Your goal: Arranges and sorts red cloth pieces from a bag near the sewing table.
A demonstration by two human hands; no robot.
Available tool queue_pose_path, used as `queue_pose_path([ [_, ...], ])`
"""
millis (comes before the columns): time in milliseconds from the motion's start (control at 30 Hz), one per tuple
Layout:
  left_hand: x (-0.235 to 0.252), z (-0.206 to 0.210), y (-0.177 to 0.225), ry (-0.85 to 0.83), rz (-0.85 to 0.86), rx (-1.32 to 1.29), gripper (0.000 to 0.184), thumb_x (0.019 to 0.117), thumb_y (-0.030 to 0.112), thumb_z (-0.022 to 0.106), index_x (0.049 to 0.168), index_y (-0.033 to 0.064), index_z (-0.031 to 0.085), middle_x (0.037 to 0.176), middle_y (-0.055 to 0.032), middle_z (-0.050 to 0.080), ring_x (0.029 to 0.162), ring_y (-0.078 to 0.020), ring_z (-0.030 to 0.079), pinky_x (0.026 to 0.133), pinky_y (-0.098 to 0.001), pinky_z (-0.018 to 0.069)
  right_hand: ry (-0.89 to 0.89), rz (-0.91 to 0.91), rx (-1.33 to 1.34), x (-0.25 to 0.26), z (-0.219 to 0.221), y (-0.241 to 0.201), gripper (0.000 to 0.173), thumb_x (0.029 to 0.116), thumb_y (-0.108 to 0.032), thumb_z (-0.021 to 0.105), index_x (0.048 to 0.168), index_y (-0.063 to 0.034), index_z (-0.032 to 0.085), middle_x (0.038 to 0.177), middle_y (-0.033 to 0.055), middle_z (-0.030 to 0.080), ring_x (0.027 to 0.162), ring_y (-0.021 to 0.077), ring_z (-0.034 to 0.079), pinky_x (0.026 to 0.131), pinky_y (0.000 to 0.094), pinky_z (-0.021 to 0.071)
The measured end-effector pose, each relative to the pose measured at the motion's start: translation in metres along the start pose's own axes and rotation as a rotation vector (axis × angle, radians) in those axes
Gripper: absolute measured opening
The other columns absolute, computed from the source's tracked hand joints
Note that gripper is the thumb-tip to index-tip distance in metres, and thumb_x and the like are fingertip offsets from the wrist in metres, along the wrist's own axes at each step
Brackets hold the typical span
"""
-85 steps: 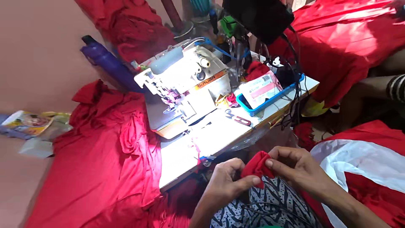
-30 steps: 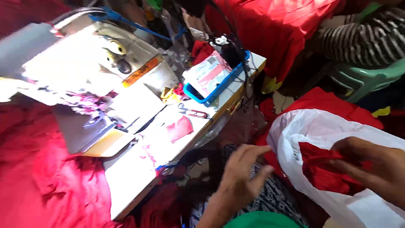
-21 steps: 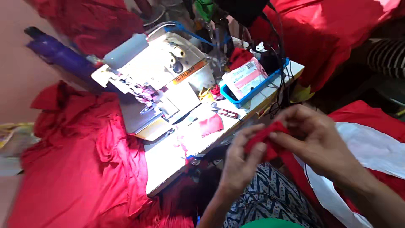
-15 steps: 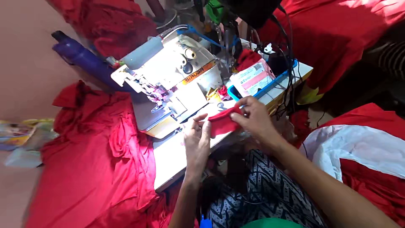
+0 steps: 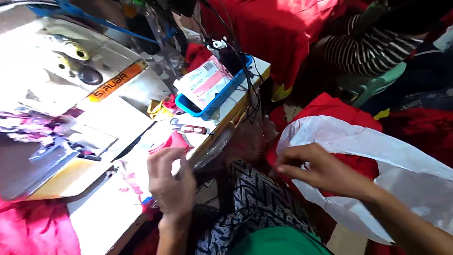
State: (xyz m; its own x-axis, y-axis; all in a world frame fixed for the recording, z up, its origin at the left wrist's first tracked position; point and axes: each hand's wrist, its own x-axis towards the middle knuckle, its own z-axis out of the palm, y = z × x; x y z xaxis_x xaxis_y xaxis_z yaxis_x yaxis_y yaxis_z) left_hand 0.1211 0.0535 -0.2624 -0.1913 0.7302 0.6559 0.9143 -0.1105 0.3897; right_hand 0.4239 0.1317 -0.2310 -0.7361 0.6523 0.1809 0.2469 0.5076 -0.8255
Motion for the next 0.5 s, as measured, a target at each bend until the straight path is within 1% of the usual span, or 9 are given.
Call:
queue_pose_path([
  [67, -0.006, 0.021, 0.043, -0.175, 0.111, -0.132, 0.022, 0.0981, 0.010, 0.058, 0.104, -0.0053, 0.073, 0.104, -0.0237, 0.070, 0.099, -0.0328, 0.069, 0.088, -0.0428, 0.0560, -0.067, 0.185, -0.103, -0.041, -0.037, 0.017, 0.022, 0.0996, -0.018, 0.057, 0.093, -0.0018, 0.071, 0.077, 0.0014, 0.066, 0.067, 0.0034, 0.061, 0.065, 0.0222, 0.0535],
  [133, -0.013, 0.047, 0.086, -0.393, 0.292, -0.316, 0.018, 0.0966, 0.009, 0.061, 0.104, 0.0024, 0.076, 0.103, -0.0151, 0.074, 0.099, -0.0290, 0.072, 0.088, -0.0427, 0.0573, -0.153, 0.458, -0.207, -0.071, -0.065, 0.035, 0.022, 0.1014, -0.013, 0.057, 0.094, 0.0015, 0.072, 0.078, 0.0086, 0.068, 0.070, 0.0159, 0.066, 0.070, 0.0376, 0.0560],
  [167, -0.017, 0.060, 0.106, -0.525, 0.388, -0.427, 0.018, 0.0963, 0.006, 0.061, 0.105, 0.0034, 0.076, 0.107, -0.0138, 0.074, 0.102, -0.0288, 0.071, 0.090, -0.0428, 0.0570, -0.168, 0.593, -0.250, -0.082, -0.072, 0.045, 0.020, 0.1020, -0.009, 0.058, 0.097, 0.0045, 0.072, 0.081, 0.0141, 0.070, 0.075, 0.0232, 0.068, 0.075, 0.0447, 0.0554],
  [233, -0.025, 0.088, 0.141, -0.759, 0.521, -0.594, 0.018, 0.0951, -0.001, 0.061, 0.107, 0.0003, 0.075, 0.115, -0.0175, 0.072, 0.110, -0.0332, 0.070, 0.097, -0.0456, 0.0546, -0.104, 0.767, -0.350, -0.098, -0.074, 0.071, 0.017, 0.1013, -0.001, 0.058, 0.103, 0.0091, 0.072, 0.092, 0.0244, 0.070, 0.088, 0.0379, 0.068, 0.085, 0.0573, 0.0512],
  [300, -0.037, 0.111, 0.162, -0.943, 0.560, -0.565, 0.021, 0.0975, 0.001, 0.059, 0.113, -0.0015, 0.073, 0.122, -0.0192, 0.070, 0.121, -0.0352, 0.065, 0.108, -0.0487, 0.0473, 0.041, 0.727, -0.411, -0.112, -0.070, 0.100, 0.018, 0.0986, 0.005, 0.059, 0.111, 0.0114, 0.070, 0.103, 0.0293, 0.070, 0.098, 0.0456, 0.068, 0.091, 0.0634, 0.0498],
  [367, -0.040, 0.122, 0.171, -1.163, 0.543, -0.379, 0.026, 0.1013, 0.007, 0.058, 0.122, -0.0045, 0.068, 0.130, -0.0229, 0.066, 0.133, -0.0391, 0.056, 0.117, -0.0565, 0.0351, 0.124, 0.644, -0.409, -0.115, -0.066, 0.120, 0.025, 0.0970, 0.005, 0.061, 0.120, 0.0116, 0.067, 0.118, 0.0305, 0.067, 0.109, 0.0462, 0.066, 0.098, 0.0622, 0.0487],
  [400, -0.039, 0.124, 0.172, -1.263, 0.524, -0.288, 0.029, 0.1028, 0.010, 0.057, 0.125, -0.0057, 0.066, 0.133, -0.0242, 0.063, 0.136, -0.0399, 0.052, 0.119, -0.0586, 0.0293, 0.133, 0.616, -0.411, -0.115, -0.063, 0.127, 0.028, 0.0953, 0.004, 0.065, 0.122, 0.0120, 0.066, 0.121, 0.0311, 0.066, 0.113, 0.0467, 0.064, 0.100, 0.0620, 0.0475],
  [433, -0.039, 0.124, 0.171, -1.318, 0.508, -0.224, 0.030, 0.1036, 0.011, 0.056, 0.125, -0.0063, 0.065, 0.134, -0.0246, 0.062, 0.137, -0.0397, 0.051, 0.120, -0.0595, 0.0266, 0.118, 0.604, -0.429, -0.115, -0.059, 0.136, 0.032, 0.0924, 0.002, 0.070, 0.123, 0.0121, 0.065, 0.123, 0.0320, 0.065, 0.115, 0.0478, 0.063, 0.102, 0.0628, 0.0462],
  [500, -0.039, 0.122, 0.164, -1.340, 0.471, -0.171, 0.030, 0.1043, 0.013, 0.055, 0.125, -0.0064, 0.065, 0.131, -0.0245, 0.064, 0.133, -0.0390, 0.055, 0.120, -0.0597, 0.0260, 0.037, 0.670, -0.494, -0.114, -0.051, 0.151, 0.045, 0.0889, -0.008, 0.078, 0.127, 0.0112, 0.062, 0.126, 0.0339, 0.062, 0.122, 0.0509, 0.058, 0.104, 0.0663, 0.0428],
])
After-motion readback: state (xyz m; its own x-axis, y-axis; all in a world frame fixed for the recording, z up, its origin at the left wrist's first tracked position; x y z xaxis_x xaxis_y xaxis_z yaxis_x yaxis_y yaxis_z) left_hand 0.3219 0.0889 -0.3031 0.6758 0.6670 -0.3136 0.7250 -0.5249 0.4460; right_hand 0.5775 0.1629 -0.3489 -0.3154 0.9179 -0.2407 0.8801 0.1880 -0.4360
